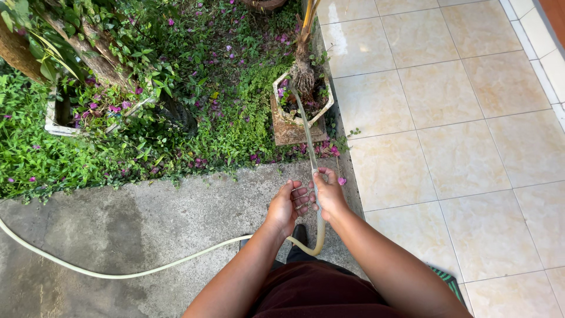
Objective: The person uses a garden hose to water various plants in a garden area. They direct the water stream onto the soil of potted plants, including bougainvillea and a small palm, as well as ground cover and a bonsai tree.
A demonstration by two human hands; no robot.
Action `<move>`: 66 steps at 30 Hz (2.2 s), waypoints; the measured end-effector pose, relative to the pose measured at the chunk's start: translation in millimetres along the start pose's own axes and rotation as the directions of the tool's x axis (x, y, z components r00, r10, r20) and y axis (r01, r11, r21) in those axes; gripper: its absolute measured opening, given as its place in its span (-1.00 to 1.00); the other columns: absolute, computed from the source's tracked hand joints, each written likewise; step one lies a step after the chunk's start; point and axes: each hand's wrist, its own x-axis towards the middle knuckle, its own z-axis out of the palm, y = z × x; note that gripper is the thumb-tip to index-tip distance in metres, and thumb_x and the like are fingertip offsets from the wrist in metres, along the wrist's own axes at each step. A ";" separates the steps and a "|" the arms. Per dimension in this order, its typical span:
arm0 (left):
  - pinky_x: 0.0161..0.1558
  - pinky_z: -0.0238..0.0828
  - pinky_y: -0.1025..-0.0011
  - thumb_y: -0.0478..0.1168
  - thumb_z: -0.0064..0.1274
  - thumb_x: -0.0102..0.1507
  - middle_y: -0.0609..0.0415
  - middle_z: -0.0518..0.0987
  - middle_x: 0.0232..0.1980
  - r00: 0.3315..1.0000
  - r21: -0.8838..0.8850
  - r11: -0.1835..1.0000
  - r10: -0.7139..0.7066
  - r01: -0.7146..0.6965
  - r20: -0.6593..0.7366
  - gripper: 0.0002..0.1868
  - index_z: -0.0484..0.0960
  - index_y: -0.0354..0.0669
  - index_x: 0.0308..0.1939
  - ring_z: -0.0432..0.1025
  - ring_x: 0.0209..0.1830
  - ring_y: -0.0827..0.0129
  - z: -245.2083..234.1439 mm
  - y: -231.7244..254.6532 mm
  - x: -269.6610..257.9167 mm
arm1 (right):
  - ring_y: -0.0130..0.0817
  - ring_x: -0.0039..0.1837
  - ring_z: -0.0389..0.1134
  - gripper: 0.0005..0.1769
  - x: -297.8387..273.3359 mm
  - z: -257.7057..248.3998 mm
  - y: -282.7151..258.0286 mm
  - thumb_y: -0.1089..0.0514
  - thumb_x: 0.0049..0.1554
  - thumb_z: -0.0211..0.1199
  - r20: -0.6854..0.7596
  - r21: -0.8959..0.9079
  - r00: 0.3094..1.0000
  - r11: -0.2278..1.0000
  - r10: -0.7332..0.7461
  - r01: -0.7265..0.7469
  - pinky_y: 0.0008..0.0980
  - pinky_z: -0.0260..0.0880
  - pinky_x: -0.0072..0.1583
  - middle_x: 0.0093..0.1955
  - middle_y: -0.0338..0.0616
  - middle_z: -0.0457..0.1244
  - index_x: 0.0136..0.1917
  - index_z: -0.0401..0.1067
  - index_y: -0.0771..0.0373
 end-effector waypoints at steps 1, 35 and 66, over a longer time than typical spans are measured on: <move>-0.13 0.38 0.32 0.09 -0.27 0.44 0.15 0.55 -0.10 1.000 0.002 1.000 0.000 0.000 -0.003 -0.66 0.49 0.00 0.01 0.45 -0.14 0.40 -0.3 -0.8 0.0 | -0.45 -0.37 0.13 -0.72 -0.5 -0.5 1.0 -0.04 0.29 0.11 0.000 0.002 1.000 1.000 0.003 -0.003 -0.43 0.01 -0.43 -0.16 -0.25 0.23 0.23 0.18 -0.07; -0.09 0.37 0.28 0.11 -0.24 0.43 0.18 0.56 -0.09 0.999 0.073 0.997 -0.037 0.035 0.026 -0.64 0.52 0.02 0.04 0.44 -0.13 0.41 4.8 -29.3 8.6 | -0.39 -0.37 0.14 -0.70 -2.7 -37.3 22.2 -0.06 0.29 0.09 -0.136 0.027 0.990 0.999 0.039 -0.036 -0.37 0.03 -0.41 -0.14 -0.22 0.22 0.24 0.17 -0.08; -0.11 0.38 0.26 0.11 -0.21 0.43 0.17 0.52 -0.11 1.000 -0.023 1.000 -0.008 0.007 -0.014 -0.66 0.50 0.01 0.01 0.42 -0.14 0.38 -62.7 1.1 -1.9 | -0.46 -0.41 0.14 -0.75 -16.3 33.9 32.5 0.00 0.30 0.07 0.102 -0.119 0.994 0.992 -0.033 0.045 -0.48 -0.02 -0.46 -0.18 -0.23 0.23 0.26 0.30 -0.13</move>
